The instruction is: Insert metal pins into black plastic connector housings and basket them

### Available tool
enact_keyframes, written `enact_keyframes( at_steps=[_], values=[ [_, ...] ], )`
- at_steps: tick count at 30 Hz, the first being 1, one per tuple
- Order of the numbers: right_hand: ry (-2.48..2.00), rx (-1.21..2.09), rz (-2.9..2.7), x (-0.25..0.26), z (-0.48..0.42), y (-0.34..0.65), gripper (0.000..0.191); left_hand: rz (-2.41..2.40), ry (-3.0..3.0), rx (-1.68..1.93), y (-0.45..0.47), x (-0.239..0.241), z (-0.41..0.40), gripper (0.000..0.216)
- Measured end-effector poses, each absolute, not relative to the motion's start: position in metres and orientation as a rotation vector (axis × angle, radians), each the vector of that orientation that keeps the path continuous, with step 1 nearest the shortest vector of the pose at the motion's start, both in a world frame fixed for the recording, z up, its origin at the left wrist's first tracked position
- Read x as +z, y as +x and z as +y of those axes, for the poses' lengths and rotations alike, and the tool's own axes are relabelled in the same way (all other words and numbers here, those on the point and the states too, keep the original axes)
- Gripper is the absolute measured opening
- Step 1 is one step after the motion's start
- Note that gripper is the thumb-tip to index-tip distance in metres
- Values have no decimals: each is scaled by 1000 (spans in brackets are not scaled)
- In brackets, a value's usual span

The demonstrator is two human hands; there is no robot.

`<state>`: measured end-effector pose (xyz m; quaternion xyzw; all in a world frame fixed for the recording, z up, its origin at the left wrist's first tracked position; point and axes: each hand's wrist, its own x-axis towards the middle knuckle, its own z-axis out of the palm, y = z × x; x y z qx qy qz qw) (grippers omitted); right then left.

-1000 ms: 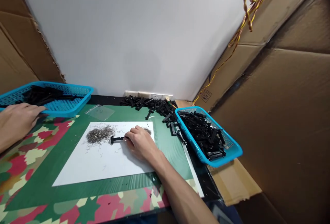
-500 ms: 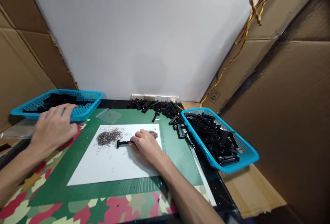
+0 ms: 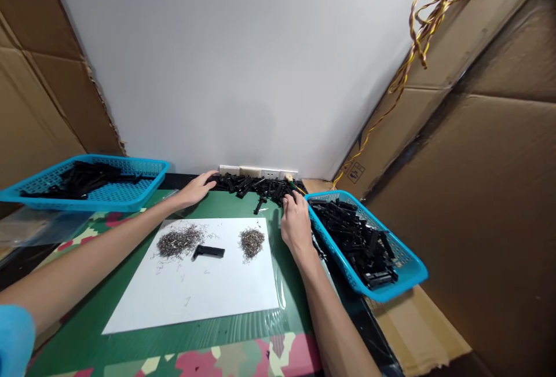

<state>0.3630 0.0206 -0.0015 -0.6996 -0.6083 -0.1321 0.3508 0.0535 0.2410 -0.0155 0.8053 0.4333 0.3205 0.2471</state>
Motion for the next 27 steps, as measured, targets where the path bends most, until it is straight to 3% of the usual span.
enact_keyframes(
  at_steps=[9,27],
  values=[
    [-2103,-359,-1666,-18,89,386,50,1138,2150,912,87,-50,280,56],
    [-2219,-271,-1573,-21,117,390,53,1031,2051,904,86,-55,282,51]
  ],
)
